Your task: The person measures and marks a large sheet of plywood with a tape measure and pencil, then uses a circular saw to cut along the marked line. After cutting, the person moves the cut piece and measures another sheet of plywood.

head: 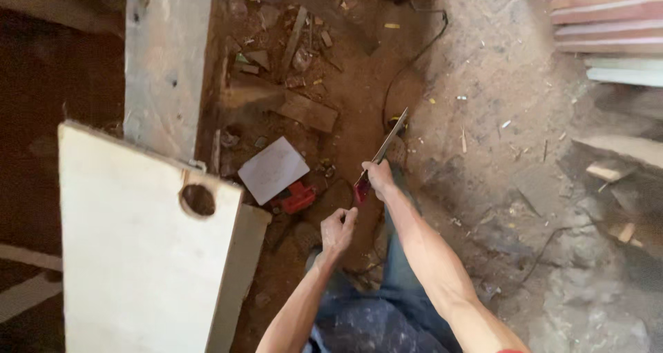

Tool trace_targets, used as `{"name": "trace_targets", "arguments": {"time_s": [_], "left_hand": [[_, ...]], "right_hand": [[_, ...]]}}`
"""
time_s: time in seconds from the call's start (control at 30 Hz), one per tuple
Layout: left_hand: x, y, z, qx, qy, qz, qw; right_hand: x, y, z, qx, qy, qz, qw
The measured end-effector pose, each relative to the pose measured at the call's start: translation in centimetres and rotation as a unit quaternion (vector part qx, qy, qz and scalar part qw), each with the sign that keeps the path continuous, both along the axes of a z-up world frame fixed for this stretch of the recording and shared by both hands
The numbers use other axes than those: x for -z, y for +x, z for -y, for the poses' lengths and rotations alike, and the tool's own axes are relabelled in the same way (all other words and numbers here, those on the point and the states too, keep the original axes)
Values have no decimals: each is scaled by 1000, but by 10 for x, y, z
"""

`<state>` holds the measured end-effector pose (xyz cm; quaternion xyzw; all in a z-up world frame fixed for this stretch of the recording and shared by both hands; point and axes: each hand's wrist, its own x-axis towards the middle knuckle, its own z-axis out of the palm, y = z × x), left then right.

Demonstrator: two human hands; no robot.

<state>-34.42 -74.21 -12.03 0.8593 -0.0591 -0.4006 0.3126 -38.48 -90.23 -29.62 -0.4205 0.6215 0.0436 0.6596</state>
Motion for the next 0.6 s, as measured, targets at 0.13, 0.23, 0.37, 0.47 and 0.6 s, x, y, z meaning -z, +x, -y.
{"name": "trace_targets", "arguments": {"time_s": [0.13,0.23,0.37,0.47,0.6], "left_hand": [[59,18,104,-44,-4,2,999],[86,41,164,-113,-21,-5,993],[96,81,228,-192,-84,-18,978],[90,111,266,-235,-87,-7,968],[95,146,298,-232,-117,65,963]], "right_hand": [[82,38,75,-241,-144,-120,952],[117,66,120,-309,-159,-129,929],[127,104,154,-368,-195,-115,902],[124,134,177,-420,-192,-76,884],[123,168,195,-459,-197,-19,866]]}}
